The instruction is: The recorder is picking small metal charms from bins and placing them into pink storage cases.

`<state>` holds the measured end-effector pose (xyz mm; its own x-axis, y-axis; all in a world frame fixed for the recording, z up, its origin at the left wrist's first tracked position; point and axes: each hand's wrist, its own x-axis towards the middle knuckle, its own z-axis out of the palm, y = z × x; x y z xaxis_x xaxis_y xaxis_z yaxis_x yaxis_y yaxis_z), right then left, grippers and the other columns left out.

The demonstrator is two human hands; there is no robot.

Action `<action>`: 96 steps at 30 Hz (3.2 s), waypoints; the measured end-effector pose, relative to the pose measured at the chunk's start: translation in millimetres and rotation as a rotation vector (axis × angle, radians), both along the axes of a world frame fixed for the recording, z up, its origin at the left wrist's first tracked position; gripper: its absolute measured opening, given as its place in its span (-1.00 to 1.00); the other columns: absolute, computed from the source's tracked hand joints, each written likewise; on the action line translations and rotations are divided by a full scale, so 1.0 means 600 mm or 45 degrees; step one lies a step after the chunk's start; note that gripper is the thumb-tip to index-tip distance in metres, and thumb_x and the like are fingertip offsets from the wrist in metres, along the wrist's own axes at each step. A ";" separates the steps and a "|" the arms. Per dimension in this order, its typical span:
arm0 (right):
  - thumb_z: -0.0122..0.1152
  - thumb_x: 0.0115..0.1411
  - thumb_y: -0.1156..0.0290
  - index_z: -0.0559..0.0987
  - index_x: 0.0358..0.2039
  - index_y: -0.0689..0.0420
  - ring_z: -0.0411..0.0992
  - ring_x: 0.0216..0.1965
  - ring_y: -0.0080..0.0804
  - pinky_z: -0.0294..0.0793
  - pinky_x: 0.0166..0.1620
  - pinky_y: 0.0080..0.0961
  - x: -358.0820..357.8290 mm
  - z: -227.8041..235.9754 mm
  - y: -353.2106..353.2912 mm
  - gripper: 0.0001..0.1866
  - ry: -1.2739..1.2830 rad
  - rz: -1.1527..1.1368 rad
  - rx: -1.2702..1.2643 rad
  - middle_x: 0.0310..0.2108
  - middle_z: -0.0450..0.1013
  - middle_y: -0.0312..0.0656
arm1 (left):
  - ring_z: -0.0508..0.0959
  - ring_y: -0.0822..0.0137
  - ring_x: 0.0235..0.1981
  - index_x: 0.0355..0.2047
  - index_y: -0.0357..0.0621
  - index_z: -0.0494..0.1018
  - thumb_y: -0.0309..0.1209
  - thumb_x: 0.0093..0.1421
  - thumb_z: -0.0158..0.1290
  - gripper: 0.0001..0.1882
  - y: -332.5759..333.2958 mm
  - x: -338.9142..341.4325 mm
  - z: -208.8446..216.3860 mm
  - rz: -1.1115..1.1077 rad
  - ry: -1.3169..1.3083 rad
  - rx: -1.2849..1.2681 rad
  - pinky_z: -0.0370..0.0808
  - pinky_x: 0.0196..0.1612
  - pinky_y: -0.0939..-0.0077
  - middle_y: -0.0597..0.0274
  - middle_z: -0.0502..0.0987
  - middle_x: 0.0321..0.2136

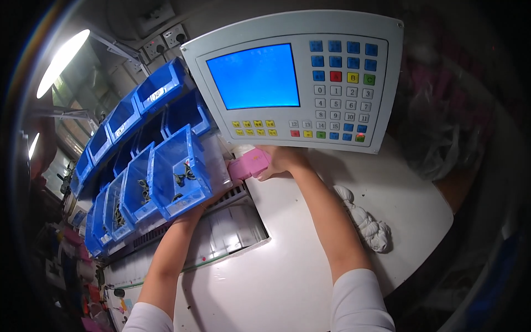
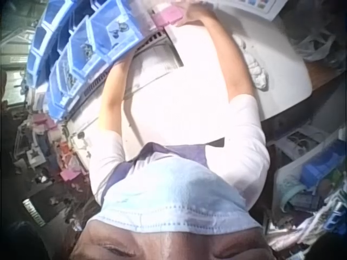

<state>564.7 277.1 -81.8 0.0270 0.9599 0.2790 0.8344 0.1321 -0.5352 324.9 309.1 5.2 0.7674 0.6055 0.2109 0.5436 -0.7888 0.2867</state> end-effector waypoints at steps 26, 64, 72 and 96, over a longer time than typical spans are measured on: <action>0.65 -0.50 -0.10 0.40 0.24 -0.36 -0.06 0.38 0.01 -0.10 0.29 0.22 -0.169 0.069 -0.311 0.14 -0.120 -0.013 -0.539 0.28 0.23 -0.22 | 0.04 -0.10 0.40 0.41 -0.25 0.01 0.13 0.27 0.03 -0.07 -0.207 -0.238 -0.118 -0.025 -0.125 0.159 -0.13 0.41 -0.14 -0.18 0.04 0.38; 0.17 0.30 0.11 0.24 0.38 0.07 0.12 0.38 0.05 -0.09 0.42 0.02 -0.177 -0.105 -0.061 -0.30 0.468 -0.508 0.418 0.31 0.28 -0.01 | 0.25 -0.09 0.33 0.28 -0.14 0.32 -0.04 0.06 0.31 -0.17 -0.465 -0.465 -0.112 0.385 -0.180 0.084 0.10 0.35 -0.13 -0.05 0.27 0.32; 0.10 0.33 0.13 0.39 0.29 -0.10 0.14 0.37 -0.08 -0.01 0.38 0.08 -0.052 -0.026 -0.422 -0.47 -1.069 -1.252 0.248 0.32 0.29 -0.16 | 0.63 0.17 -0.01 -0.05 -0.22 0.62 -0.38 0.22 0.22 -0.69 -0.615 -0.611 -0.117 0.077 -0.579 -1.192 0.52 0.06 0.35 0.04 0.66 -0.09; 0.23 0.23 0.03 0.48 0.22 -0.34 -0.06 0.44 0.22 -0.25 0.38 0.37 -0.695 0.053 -0.443 -0.49 -0.413 0.515 0.210 0.41 0.15 -0.20 | 0.38 -0.08 0.20 0.15 -0.18 0.44 -0.27 0.30 0.10 -0.55 -0.521 -0.717 -0.099 0.675 -0.502 0.042 0.27 0.24 0.08 -0.10 0.44 0.14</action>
<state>147.6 11.4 -49.9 -0.4483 0.8186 0.3590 0.8184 0.5374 -0.2035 -105.5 -3.4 -54.4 0.2286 0.8682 0.4404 0.7199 -0.4553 0.5239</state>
